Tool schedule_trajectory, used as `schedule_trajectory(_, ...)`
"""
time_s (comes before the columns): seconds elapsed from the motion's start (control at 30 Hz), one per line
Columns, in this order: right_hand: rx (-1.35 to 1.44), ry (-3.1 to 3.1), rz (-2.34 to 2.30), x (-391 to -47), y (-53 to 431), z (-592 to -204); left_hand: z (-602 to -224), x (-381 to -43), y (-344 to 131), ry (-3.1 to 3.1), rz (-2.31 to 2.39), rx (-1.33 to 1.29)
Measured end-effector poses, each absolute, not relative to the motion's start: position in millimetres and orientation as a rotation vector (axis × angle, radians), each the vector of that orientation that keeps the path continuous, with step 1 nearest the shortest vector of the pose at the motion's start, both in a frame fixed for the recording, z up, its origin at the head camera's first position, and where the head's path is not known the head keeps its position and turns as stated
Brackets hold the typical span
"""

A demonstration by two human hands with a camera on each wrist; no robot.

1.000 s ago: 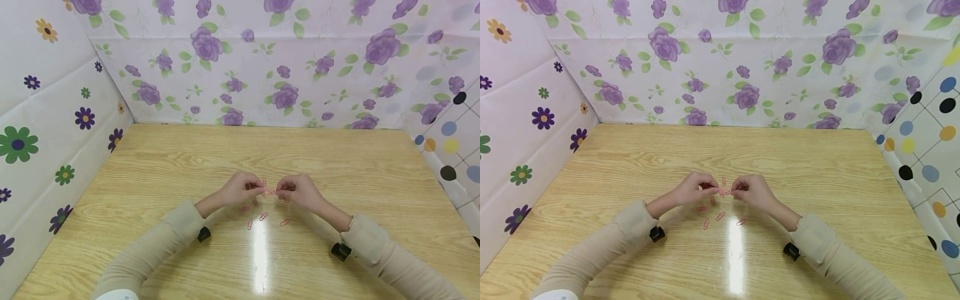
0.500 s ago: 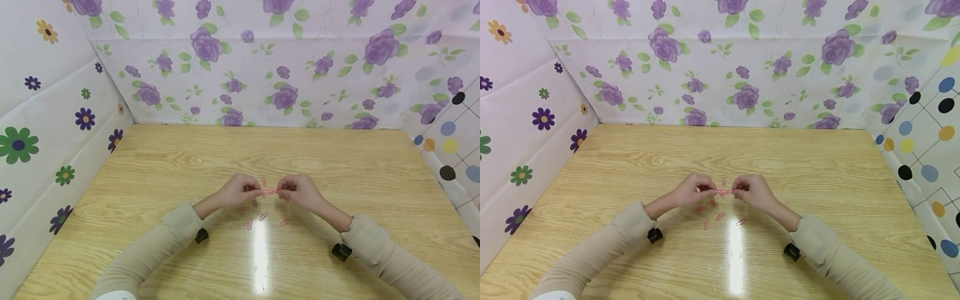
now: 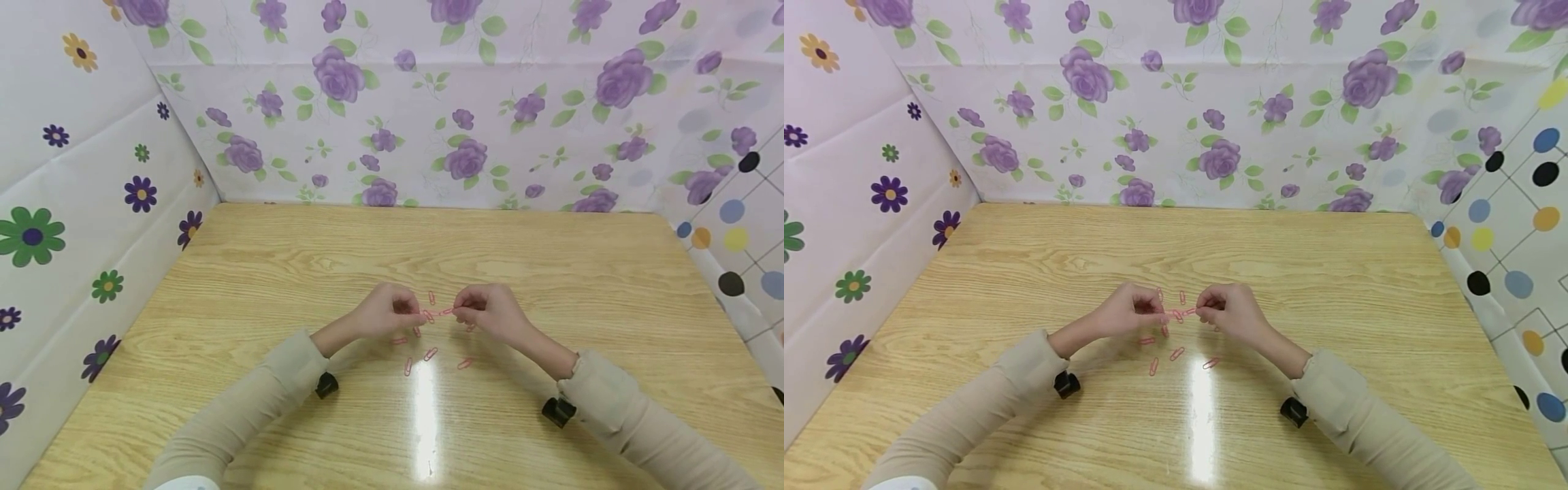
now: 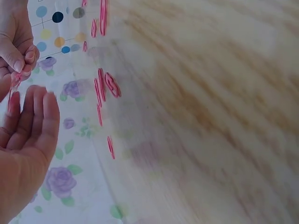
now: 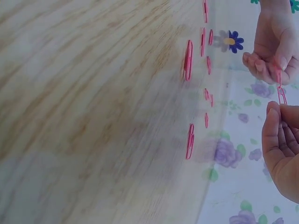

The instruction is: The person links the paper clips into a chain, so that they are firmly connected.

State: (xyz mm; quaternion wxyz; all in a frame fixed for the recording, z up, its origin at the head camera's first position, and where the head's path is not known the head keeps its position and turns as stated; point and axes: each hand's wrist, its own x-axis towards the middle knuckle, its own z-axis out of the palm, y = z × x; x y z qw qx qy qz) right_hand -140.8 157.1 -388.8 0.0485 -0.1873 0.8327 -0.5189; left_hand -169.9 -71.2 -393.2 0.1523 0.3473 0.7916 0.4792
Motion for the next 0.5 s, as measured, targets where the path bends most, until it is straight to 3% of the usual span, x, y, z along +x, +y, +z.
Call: schedule_trajectory(0.5, -0.626, 2.56, -1.533, -139, 151, -383, -396, -169, -59, 2.087, 1.425, 0.873)
